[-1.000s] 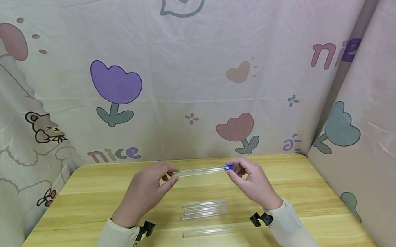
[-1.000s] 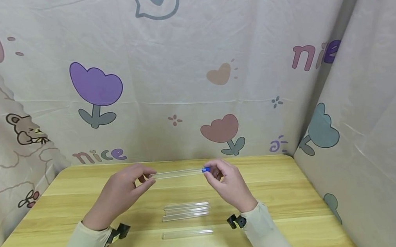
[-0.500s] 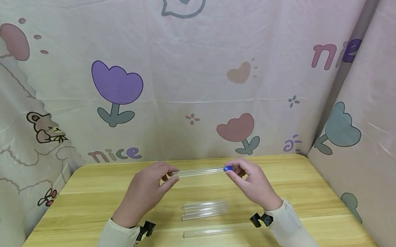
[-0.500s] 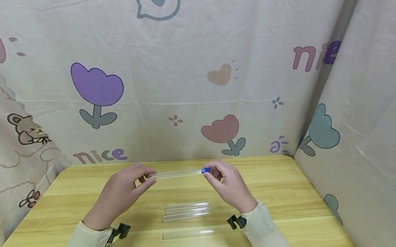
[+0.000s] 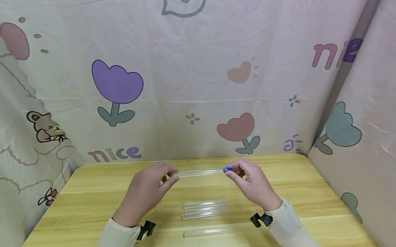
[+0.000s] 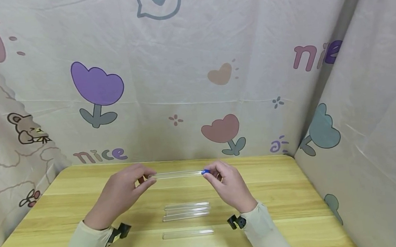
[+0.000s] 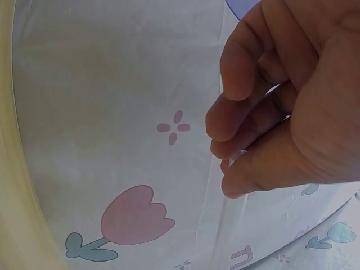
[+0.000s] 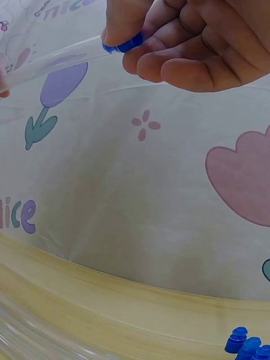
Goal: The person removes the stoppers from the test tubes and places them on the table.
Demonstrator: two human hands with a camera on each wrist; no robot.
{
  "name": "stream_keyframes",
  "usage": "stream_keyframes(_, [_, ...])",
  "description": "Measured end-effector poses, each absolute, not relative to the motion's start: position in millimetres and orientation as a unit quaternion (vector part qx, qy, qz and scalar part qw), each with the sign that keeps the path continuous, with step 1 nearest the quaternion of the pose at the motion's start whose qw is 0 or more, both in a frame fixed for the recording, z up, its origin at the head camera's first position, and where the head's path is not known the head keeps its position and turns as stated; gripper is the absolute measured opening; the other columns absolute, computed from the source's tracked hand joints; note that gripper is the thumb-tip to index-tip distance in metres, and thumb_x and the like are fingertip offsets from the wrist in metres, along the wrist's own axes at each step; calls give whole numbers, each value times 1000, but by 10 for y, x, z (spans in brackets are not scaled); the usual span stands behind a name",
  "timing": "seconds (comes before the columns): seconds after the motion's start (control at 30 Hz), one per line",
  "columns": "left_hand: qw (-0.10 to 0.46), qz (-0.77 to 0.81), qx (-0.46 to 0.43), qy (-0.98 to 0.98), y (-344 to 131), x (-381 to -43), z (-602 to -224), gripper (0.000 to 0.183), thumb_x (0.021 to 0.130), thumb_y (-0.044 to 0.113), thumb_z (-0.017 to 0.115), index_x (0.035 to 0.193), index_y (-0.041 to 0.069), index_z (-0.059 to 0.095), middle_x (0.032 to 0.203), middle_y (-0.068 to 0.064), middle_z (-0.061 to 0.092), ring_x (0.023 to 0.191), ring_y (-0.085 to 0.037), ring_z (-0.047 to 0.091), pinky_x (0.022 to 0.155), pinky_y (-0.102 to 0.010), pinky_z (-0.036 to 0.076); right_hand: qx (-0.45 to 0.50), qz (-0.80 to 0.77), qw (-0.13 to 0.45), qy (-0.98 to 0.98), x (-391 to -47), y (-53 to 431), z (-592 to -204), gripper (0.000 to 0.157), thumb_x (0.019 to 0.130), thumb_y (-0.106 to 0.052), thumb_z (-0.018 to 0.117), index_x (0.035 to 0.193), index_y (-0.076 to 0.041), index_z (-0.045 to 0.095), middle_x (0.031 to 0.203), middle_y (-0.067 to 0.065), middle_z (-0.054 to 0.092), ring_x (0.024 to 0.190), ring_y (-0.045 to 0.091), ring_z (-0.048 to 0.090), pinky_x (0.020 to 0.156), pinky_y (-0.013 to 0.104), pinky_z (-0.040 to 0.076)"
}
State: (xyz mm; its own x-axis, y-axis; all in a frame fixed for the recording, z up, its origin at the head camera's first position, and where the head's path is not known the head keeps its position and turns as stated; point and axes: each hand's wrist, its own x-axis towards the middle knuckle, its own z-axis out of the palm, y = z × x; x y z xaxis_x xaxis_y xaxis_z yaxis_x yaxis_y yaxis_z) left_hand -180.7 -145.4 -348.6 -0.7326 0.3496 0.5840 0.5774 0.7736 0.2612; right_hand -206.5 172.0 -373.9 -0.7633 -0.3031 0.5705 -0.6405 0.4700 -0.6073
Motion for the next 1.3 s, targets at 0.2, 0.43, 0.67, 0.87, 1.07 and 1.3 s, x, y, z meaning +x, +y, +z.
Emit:
stream_keyframes(0.2, [247,-221,-249,-910,-1440,-1806,-3482,12,90,23,83,98,19,75,90,13,68,75,0,59,64,-22,51,281,425,206,-835,-2059,1717,-3735,12,95,-10,76,105,-15,72,86,-12,63,75,8,57,66,25,51])
stream_keyframes(0.43, [233,-224,-237,-916,-1433,-1799,-3470,11,91,24,82,98,20,74,89,15,66,75,0,58,64,-22,51,284,420,214,-835,-2062,1708,-3728,11,94,-9,76,104,-14,72,87,-12,65,75,7,58,68,25,53])
stream_keyframes(0.67, [231,-219,-237,-918,-1427,-1800,-3462,12,91,26,81,98,20,74,89,14,66,74,1,58,64,-21,51,283,429,208,-832,-2062,1712,-3732,10,95,-10,75,104,-14,72,87,-11,65,74,7,58,69,26,55])
stream_keyframes(0.87, [231,-219,-237,-918,-1429,-1806,-3467,12,91,24,82,98,19,74,88,15,66,74,1,58,64,-21,50,282,426,205,-835,-2067,1708,-3735,10,96,-12,75,104,-15,72,88,-11,65,75,7,59,70,27,56])
stream_keyframes(1.07, [234,-230,-237,-914,-1446,-1802,-3475,12,93,25,80,103,18,76,89,14,66,75,0,59,64,-21,51,274,447,186,-831,-2058,1710,-3753,9,97,-14,74,105,-16,72,89,-10,66,76,9,62,70,26,57])
stream_keyframes(1.3, [237,-243,-241,-909,-1455,-1805,-3472,14,95,27,78,106,18,77,90,14,67,76,0,59,63,-21,50,285,493,167,-805,-2055,1706,-3752,7,99,-11,71,106,-13,72,89,-2,71,75,18,67,67,27,57])
